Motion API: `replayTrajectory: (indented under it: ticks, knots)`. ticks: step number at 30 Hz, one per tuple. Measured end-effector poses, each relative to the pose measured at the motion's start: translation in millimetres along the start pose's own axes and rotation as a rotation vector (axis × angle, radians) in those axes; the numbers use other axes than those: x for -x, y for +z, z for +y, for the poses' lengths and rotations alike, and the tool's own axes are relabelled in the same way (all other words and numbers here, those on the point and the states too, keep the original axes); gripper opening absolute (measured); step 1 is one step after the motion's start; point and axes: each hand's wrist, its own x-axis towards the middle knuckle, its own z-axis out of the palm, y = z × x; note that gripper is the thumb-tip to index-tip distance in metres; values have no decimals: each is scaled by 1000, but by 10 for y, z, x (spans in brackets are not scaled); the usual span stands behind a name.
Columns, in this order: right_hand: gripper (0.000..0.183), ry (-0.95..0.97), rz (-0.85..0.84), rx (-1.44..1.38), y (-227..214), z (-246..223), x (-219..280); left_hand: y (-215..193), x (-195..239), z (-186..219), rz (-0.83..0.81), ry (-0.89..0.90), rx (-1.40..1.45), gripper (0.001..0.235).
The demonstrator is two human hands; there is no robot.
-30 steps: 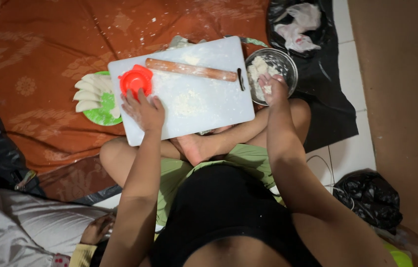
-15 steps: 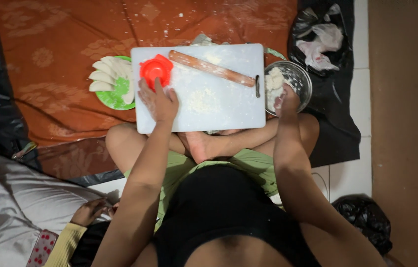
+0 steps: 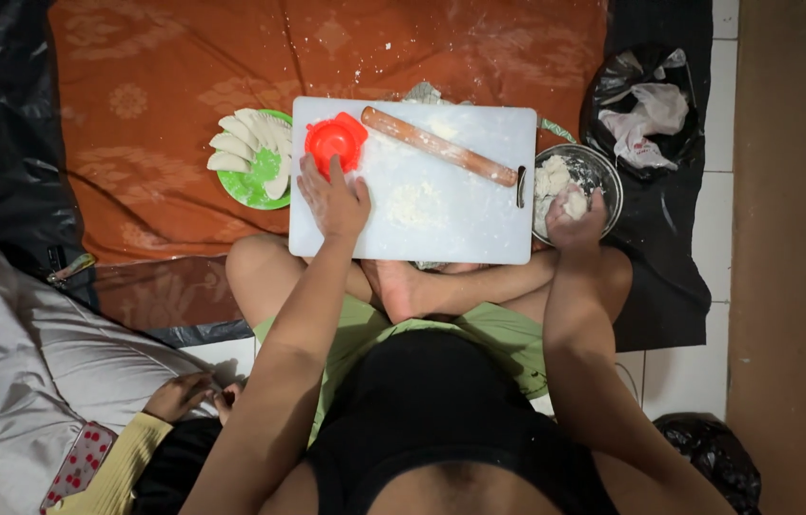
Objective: The person is taking small pieces of dough from a bowl, rolling them between their palms, and then pressing them into a red plastic mold on a white cutting board to create uniform shapes.
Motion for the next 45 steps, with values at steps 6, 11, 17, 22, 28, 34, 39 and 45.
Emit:
replayTrajectory:
  ticks: [6,11,17,22,28,34,39,45]
  knots:
    - [10,-44,22,-348,132,-33,129,-6,-14,20,-25,-18,-19,59]
    - [21,-81,75,-43,224,-14,237,-22,-25,39,9,-26,-28,62]
    - [45,-208,100,-122,-261,-4,-327,-37,-25,29,79,-16,22,62]
    - [41,-186,42,-74,1,-67,264,-132,23,71,120,22,124,56]
    - [28,-82,-131,-45,1087,309,1649,-367,390,735,-96,60,586,40]
    - [38,-22,-491,234,1322,1398,1788,-570,428,1287,-414,-151,884,41]
    - [78,-139,-809,629,1472,1565,2110,-476,297,1092,-64,-358,881,3]
    - [63,-320,-686,751,1437,1523,1993,-291,157,774,-205,-715,1066,39]
